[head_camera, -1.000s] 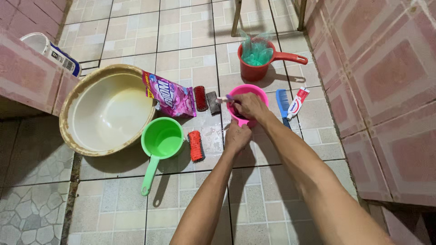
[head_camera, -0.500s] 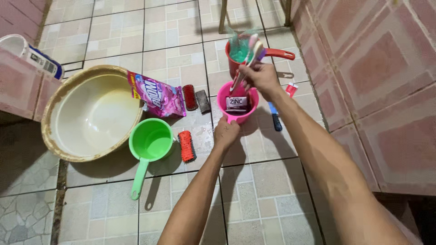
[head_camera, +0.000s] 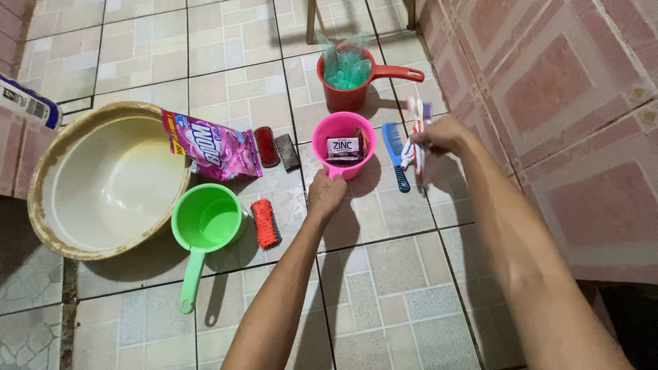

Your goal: The person scrubs the inside of a beige basin with a blue and orange scrub brush, then rinses it. They then empty a pink cup of personal care items onto the floor, rinse three plastic cups, and scrub a red cup with a brush. The person also pours a pink powder from a purple bag into the red cup.

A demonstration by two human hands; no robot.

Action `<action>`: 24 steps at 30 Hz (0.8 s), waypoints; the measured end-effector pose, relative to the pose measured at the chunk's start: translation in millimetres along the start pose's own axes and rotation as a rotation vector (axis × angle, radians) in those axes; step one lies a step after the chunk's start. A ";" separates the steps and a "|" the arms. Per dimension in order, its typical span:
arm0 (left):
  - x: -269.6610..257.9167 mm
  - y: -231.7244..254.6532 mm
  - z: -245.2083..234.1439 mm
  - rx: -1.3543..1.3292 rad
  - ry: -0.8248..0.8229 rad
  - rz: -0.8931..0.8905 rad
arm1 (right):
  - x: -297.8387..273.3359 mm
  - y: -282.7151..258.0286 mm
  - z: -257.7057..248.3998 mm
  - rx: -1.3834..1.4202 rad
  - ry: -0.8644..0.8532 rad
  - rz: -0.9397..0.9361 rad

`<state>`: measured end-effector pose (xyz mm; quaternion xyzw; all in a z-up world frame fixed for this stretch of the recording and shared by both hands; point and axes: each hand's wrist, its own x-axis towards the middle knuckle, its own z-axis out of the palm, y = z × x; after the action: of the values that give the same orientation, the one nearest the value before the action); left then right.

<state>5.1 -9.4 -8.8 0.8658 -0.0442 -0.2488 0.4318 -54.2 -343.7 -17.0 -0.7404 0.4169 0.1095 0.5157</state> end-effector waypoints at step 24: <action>3.7 5.8 4.1 0.003 0.008 0.061 | 9.9 43.7 40.7 -0.421 0.255 -0.140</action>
<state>7.2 -17.2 -7.9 0.8657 -0.0689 -0.2319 0.4382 -69.0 -319.2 -70.4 -0.8663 0.3945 0.0638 0.2998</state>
